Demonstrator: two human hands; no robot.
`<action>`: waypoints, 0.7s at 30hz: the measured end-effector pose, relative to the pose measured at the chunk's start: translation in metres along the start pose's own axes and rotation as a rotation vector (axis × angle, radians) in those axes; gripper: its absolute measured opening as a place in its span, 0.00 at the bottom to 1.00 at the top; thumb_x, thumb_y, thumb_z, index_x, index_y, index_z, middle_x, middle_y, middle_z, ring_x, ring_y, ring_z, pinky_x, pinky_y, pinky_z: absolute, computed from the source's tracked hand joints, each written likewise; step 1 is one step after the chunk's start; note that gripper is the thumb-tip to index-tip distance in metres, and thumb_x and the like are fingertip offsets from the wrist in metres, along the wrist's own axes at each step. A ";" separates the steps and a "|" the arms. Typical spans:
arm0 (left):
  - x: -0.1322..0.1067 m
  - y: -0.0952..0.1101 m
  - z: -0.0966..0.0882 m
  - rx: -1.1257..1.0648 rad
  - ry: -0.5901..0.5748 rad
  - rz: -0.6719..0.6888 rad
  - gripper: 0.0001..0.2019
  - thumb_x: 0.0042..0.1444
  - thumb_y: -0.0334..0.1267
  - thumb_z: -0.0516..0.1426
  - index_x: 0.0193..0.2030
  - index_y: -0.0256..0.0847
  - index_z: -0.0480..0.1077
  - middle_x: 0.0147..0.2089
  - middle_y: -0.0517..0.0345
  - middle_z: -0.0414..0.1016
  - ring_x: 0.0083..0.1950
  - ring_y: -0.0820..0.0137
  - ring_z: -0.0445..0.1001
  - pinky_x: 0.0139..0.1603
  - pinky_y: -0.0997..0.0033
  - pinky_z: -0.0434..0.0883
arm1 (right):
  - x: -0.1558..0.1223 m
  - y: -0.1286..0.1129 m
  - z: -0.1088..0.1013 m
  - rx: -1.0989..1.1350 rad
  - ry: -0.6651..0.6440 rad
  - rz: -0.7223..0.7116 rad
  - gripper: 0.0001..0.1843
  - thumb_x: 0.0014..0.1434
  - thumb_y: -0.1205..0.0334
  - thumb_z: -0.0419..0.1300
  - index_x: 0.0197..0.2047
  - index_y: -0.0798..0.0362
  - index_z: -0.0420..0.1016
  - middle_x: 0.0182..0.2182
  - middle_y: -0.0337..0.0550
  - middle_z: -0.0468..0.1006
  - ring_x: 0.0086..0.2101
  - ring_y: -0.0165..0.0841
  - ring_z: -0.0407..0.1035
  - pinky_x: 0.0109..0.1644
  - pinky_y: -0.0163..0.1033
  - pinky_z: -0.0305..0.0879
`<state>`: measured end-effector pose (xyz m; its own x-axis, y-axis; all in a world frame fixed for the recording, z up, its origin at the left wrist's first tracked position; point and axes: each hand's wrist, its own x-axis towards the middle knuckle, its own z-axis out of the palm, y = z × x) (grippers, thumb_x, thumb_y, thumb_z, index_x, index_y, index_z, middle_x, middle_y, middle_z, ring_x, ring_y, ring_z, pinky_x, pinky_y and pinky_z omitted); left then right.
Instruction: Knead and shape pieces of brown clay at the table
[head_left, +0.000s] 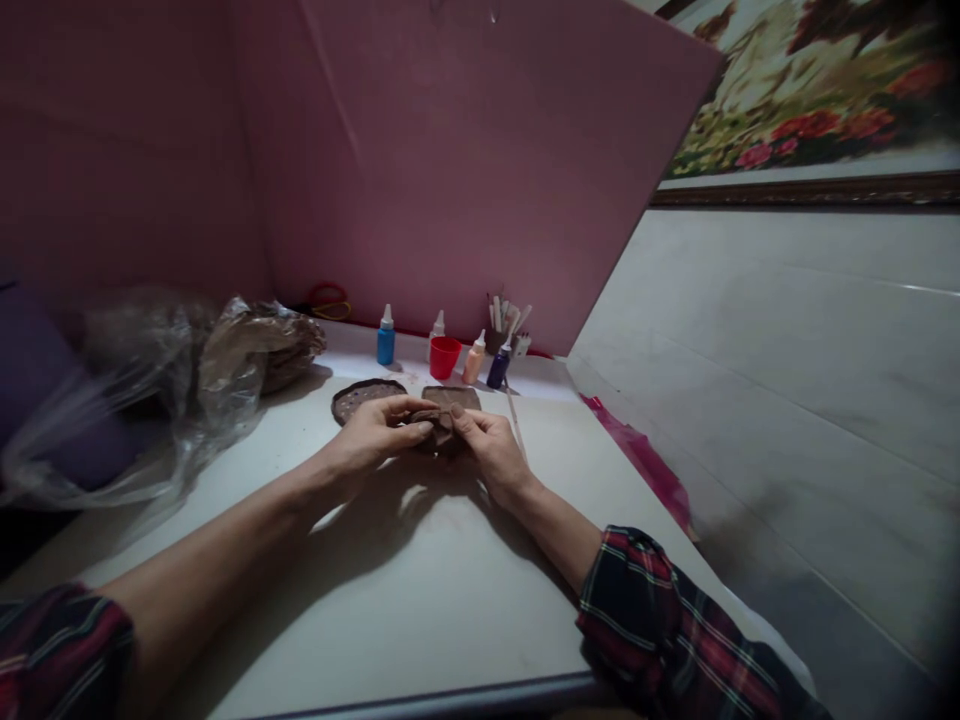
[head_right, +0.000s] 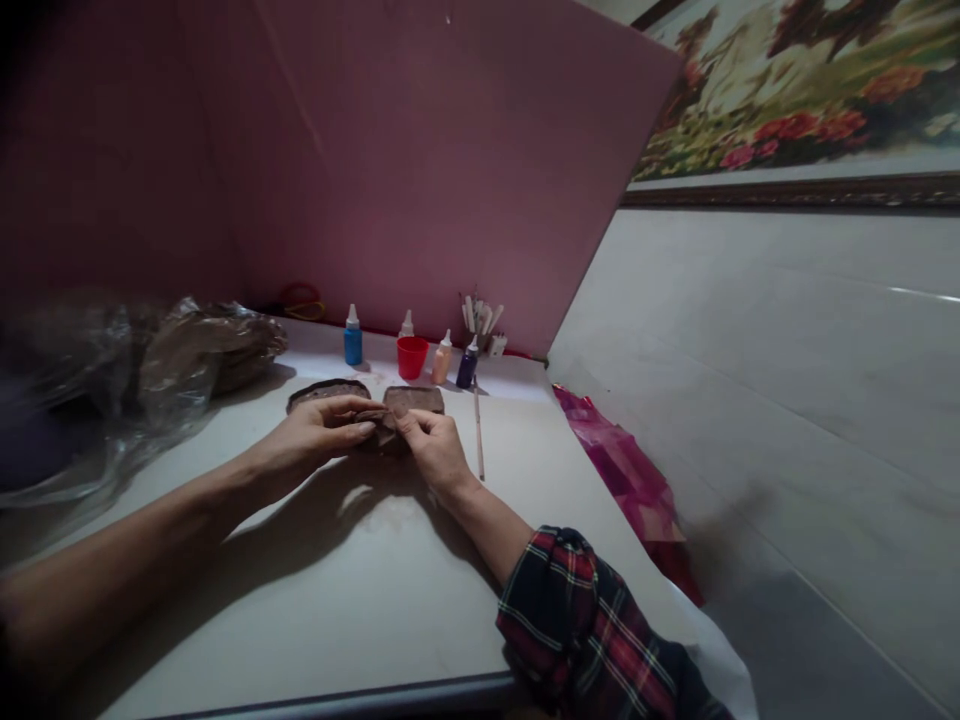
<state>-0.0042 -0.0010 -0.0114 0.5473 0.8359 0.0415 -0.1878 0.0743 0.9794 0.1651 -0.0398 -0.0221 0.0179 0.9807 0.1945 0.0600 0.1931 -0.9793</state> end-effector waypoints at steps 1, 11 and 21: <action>0.000 -0.001 -0.001 -0.007 0.001 -0.007 0.20 0.45 0.39 0.66 0.46 0.36 0.73 0.42 0.47 0.80 0.40 0.64 0.78 0.46 0.62 0.73 | 0.000 0.000 0.000 0.015 -0.005 0.002 0.25 0.54 0.40 0.59 0.31 0.57 0.77 0.24 0.44 0.77 0.23 0.30 0.69 0.28 0.36 0.67; -0.004 0.007 0.005 0.005 0.020 -0.036 0.16 0.45 0.33 0.62 0.43 0.36 0.74 0.40 0.50 0.79 0.40 0.64 0.78 0.45 0.63 0.73 | -0.001 -0.002 0.000 -0.019 0.002 -0.015 0.25 0.54 0.40 0.58 0.32 0.57 0.77 0.24 0.43 0.77 0.22 0.30 0.69 0.25 0.35 0.67; -0.004 0.008 0.012 0.389 0.234 0.065 0.04 0.41 0.31 0.59 0.27 0.37 0.69 0.24 0.62 0.70 0.27 0.72 0.68 0.28 0.73 0.66 | -0.011 -0.003 0.009 -0.324 -0.090 -0.284 0.17 0.58 0.49 0.59 0.41 0.52 0.80 0.35 0.44 0.80 0.37 0.35 0.73 0.43 0.39 0.67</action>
<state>0.0018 -0.0107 -0.0011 0.3370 0.9358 0.1037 0.1289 -0.1550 0.9795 0.1554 -0.0512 -0.0216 -0.1306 0.8915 0.4337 0.3601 0.4502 -0.8171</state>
